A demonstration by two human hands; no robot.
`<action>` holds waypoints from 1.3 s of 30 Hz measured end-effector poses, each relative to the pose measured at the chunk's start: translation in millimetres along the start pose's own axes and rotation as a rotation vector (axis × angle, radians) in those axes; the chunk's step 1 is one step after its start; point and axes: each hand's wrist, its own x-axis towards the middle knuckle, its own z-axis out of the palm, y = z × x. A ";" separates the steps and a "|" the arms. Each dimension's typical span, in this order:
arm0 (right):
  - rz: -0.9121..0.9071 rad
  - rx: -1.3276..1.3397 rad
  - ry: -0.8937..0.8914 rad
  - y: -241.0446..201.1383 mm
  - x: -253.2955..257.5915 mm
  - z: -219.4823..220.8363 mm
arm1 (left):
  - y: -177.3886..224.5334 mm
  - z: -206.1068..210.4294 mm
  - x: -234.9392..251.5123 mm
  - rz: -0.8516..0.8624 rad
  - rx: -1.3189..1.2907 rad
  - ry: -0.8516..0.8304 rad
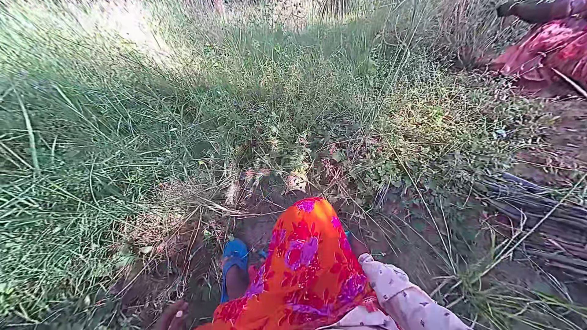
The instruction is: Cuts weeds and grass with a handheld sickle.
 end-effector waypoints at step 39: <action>0.116 0.205 0.145 -21.0 90.8 -24.7 | 92.6 103.7 20.3 0.610 0.685 -0.032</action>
